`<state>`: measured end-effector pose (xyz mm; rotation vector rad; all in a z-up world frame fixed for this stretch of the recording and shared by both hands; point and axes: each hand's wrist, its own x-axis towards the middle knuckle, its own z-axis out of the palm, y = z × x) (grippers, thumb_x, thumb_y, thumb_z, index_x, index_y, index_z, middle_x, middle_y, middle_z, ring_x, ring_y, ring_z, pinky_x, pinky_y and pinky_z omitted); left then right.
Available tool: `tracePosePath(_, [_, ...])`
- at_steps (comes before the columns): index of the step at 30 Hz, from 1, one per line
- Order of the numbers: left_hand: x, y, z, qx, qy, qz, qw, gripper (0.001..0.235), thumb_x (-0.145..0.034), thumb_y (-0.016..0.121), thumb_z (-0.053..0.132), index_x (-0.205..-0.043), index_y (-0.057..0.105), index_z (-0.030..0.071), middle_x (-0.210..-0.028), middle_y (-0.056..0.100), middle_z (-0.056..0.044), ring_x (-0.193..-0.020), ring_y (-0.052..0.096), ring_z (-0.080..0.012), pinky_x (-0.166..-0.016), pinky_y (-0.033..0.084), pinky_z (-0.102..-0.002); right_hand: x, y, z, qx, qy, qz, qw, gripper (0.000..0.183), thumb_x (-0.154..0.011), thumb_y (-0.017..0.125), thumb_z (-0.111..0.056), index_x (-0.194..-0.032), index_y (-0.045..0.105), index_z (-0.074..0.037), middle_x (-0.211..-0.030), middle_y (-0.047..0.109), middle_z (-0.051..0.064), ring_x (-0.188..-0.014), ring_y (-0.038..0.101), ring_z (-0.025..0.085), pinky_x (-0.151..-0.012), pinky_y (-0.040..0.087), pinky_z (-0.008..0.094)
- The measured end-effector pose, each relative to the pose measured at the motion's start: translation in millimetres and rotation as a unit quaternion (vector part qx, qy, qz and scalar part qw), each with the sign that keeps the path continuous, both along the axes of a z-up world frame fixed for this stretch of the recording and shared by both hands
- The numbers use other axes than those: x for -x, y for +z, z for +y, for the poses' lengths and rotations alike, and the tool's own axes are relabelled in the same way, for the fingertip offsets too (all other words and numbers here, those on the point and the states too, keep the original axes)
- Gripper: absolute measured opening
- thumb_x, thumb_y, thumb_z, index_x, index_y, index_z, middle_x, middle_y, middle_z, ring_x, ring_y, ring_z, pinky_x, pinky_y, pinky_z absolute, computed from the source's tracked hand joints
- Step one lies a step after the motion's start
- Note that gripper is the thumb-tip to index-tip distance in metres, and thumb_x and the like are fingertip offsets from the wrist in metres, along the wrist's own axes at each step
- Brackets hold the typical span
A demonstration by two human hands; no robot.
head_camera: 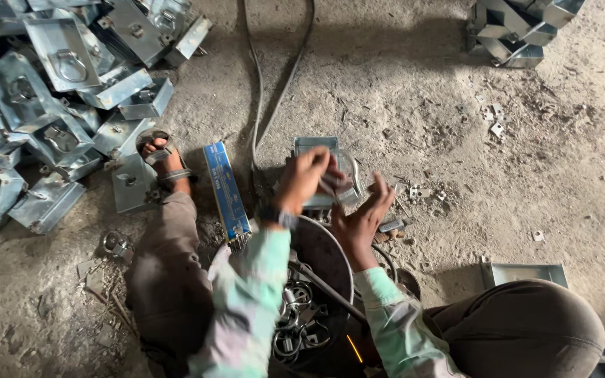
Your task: The person hammers a metal bracket onto a metal box and then uses a welding tool to fuse the metal pieces together.
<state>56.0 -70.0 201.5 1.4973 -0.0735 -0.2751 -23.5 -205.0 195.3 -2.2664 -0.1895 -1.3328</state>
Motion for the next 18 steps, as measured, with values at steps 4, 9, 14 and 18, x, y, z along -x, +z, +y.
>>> tracePosePath(4, [-90.9,2.3,10.6,-0.167,-0.054,-0.082,0.981,0.029,-0.109,0.044,0.025,-0.098,0.062,0.006,-0.083,0.075,-0.009,-0.066,0.078,-0.0149,-0.051,0.061,-0.028,-12.5,-94.4,-38.3,-0.153,0.052,0.315,0.935,0.051,-0.082,0.077,-0.009,-0.127,0.055,0.003,-0.090,0.068,0.014,-0.076,0.066,0.027,-0.068,0.059,0.041])
tracePosePath(9, [-133.2,-54.5,26.6,-0.193,-0.056,-0.023,0.979,0.025,-0.104,0.050,0.026,-0.101,0.066,0.007,-0.068,0.074,-0.006,-0.053,0.072,-0.0177,-0.045,0.057,-0.029,55.2,-262.7,-34.7,0.017,0.155,0.559,0.815,0.026,-0.101,0.068,-0.037,-0.105,0.071,-0.012,-0.080,0.072,0.011,-0.068,0.072,0.027,-0.061,0.058,0.036])
tracePosePath(14, [-154.9,-115.2,24.9,-0.170,-0.022,0.041,0.984,0.030,-0.105,0.051,0.029,-0.097,0.066,0.004,-0.070,0.075,-0.008,-0.055,0.072,-0.0180,-0.047,0.058,-0.032,112.1,-261.8,7.4,0.201,0.208,0.551,0.783,0.065,-0.076,0.079,-0.039,-0.127,0.055,-0.006,-0.111,0.062,0.026,-0.094,0.064,0.045,-0.067,0.057,0.050])
tracePosePath(18, [-168.1,-165.1,20.0,-0.246,-0.020,-0.063,0.967,0.031,-0.104,0.054,0.030,-0.093,0.070,0.005,-0.069,0.077,-0.009,-0.056,0.074,-0.0173,-0.056,0.057,-0.032,104.8,-252.6,9.9,0.183,0.178,0.660,0.706,0.077,-0.081,0.077,-0.039,-0.142,0.045,-0.004,-0.117,0.059,0.027,-0.102,0.063,0.044,-0.083,0.055,0.050])
